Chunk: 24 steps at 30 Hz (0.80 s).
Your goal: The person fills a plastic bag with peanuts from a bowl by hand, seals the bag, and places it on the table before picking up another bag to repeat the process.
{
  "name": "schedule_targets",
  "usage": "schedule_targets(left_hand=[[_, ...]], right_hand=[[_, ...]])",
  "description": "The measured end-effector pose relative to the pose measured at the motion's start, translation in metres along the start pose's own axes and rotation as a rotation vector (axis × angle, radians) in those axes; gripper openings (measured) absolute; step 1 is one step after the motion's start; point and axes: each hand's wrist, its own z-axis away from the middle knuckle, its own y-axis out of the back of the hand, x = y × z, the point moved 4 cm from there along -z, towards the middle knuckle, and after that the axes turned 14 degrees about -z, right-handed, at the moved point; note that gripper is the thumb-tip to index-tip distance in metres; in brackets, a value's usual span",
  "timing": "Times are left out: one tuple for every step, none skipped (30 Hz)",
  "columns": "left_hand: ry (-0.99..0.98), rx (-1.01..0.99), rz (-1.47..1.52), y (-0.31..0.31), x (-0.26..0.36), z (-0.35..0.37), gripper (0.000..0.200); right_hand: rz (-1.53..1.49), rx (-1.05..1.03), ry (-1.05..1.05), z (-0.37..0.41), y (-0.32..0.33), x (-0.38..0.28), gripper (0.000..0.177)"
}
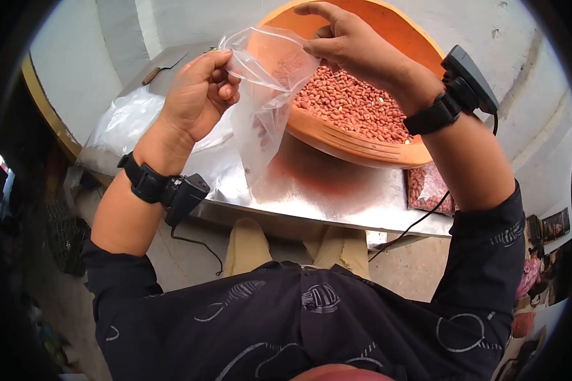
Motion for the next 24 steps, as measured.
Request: schedule_targets(left_hand=[[0.024,0.066,-0.039,0.006,0.002,0.006,0.012],[0.049,0.13,-0.08,0.012,0.005,0.012,0.012],[0.072,0.192,-0.123,0.016,0.007,0.018,0.013],[0.059,0.188,-0.144,0.018,0.012,0.022,0.013],[0.046,0.184,-0.163,0.019,0.016,0.025,0.013],[0.032,0.181,-0.179,0.019,0.019,0.029,0.013],[0.027,0.204,-0.219,0.016,0.02,0.031,0.013],[0.023,0.193,-0.276,0.016,0.018,0.032,0.014],[0.018,0.18,-0.333,0.015,0.017,0.031,0.014],[0.009,0.164,-0.391,0.014,0.016,0.03,0.015],[-0.019,0.153,-0.508,0.013,0.018,0.028,0.016],[-0.045,0.141,-0.622,0.011,0.02,0.029,0.017],[-0.072,0.129,-0.736,0.009,0.019,0.03,0.018],[-0.042,0.125,-0.722,0.008,0.015,0.03,0.018],[-0.011,0.121,-0.708,0.007,0.011,0.029,0.018],[0.019,0.115,-0.696,0.007,0.007,0.028,0.019],[0.089,0.075,-0.612,0.008,0.004,0.027,0.017],[0.115,0.055,-0.53,0.006,0.004,0.028,0.016],[0.142,0.033,-0.448,0.003,0.005,0.029,0.016],[0.17,0.011,-0.366,0.0,0.002,0.03,0.016],[0.172,-0.002,-0.332,-0.002,-0.002,0.03,0.016],[0.173,-0.014,-0.298,-0.004,-0.005,0.029,0.016],[0.175,-0.023,-0.265,-0.006,-0.009,0.029,0.017],[0.194,-0.018,-0.242,-0.007,-0.013,0.03,0.017]], right_hand=[[0.02,-0.033,0.006,-0.008,-0.002,0.011,0.057],[-0.011,-0.044,-0.051,-0.01,-0.007,0.012,0.053],[-0.041,-0.053,-0.106,-0.013,-0.013,0.009,0.049],[-0.068,-0.063,-0.158,-0.017,-0.017,0.009,0.045],[-0.089,-0.071,-0.121,-0.019,-0.019,0.009,0.05],[-0.108,-0.081,-0.084,-0.021,-0.021,0.01,0.055],[-0.127,-0.088,-0.05,-0.021,-0.023,0.011,0.059],[-0.131,-0.074,-0.058,-0.018,-0.024,0.013,0.054],[-0.134,-0.056,-0.064,-0.014,-0.024,0.013,0.049],[-0.134,-0.038,-0.067,-0.011,-0.021,0.014,0.044],[-0.13,-0.027,-0.095,-0.011,-0.017,0.019,0.048],[-0.125,-0.016,-0.126,-0.011,-0.013,0.029,0.052],[-0.12,-0.006,-0.157,-0.01,-0.009,0.039,0.057],[-0.166,-0.054,-0.208,-0.008,-0.006,0.048,0.056],[-0.214,-0.102,-0.259,-0.005,-0.001,0.057,0.056],[-0.262,-0.148,-0.309,-0.002,0.004,0.068,0.056],[-0.322,-0.282,-0.358,-0.003,0.009,0.083,0.052],[-0.347,-0.276,-0.421,0.0,0.012,0.085,0.051],[-0.373,-0.268,-0.485,0.004,0.014,0.083,0.051],[-0.399,-0.259,-0.55,0.008,0.018,0.084,0.05],[-0.322,-0.348,-0.587,0.005,0.03,0.092,0.053],[-0.193,-0.351,-0.62,0.001,0.041,0.108,0.054],[-0.065,-0.356,-0.652,-0.001,0.049,0.128,0.055],[0.063,-0.363,-0.68,-0.002,0.055,0.139,0.056]])
